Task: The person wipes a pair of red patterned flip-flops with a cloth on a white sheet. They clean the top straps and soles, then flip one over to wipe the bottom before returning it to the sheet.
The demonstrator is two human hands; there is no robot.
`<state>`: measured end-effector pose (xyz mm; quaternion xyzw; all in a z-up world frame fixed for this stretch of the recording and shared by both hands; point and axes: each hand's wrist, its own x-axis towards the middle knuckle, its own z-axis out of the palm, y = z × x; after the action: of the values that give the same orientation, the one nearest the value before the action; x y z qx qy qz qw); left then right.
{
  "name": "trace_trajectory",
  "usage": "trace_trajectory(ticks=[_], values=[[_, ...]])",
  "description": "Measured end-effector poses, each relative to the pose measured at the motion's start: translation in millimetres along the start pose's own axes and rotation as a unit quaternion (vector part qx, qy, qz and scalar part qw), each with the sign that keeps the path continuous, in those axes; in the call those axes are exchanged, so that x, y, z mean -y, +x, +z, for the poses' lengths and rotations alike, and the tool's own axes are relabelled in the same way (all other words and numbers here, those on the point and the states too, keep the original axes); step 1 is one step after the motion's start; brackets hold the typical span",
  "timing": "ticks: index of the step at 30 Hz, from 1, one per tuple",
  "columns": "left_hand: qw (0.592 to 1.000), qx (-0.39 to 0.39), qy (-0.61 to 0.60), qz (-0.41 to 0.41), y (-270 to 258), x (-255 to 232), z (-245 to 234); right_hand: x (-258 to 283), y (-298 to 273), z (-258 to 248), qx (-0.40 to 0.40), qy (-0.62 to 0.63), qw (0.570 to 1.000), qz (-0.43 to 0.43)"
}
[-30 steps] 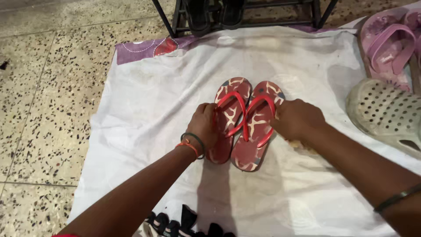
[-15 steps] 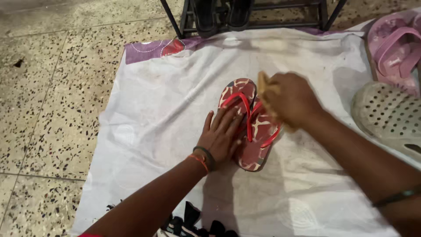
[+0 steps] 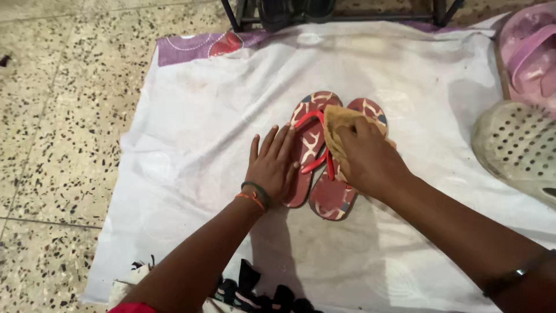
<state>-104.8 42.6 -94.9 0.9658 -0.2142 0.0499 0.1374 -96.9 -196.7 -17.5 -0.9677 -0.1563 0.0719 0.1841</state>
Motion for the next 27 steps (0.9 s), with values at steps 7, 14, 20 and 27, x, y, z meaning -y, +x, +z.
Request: trace_trajectory(ticks=[7, 14, 20, 27], values=[[1.0, -0.012, -0.003, 0.004, 5, -7, 0, 19, -21, 6, -0.017, 0.091, 0.996, -0.01], [1.0, 0.006, -0.018, 0.005, 8, -11, -6, 25, -26, 0, -0.008, 0.122, 0.991, -0.057], [1.0, 0.01, -0.013, 0.002, 18, -11, -3, 20, -23, -16, 0.008, 0.208, 0.976, -0.065], [1.0, -0.005, -0.013, -0.005, 23, -14, 3, 20, -23, -16, 0.013, 0.211, 0.973, -0.093]])
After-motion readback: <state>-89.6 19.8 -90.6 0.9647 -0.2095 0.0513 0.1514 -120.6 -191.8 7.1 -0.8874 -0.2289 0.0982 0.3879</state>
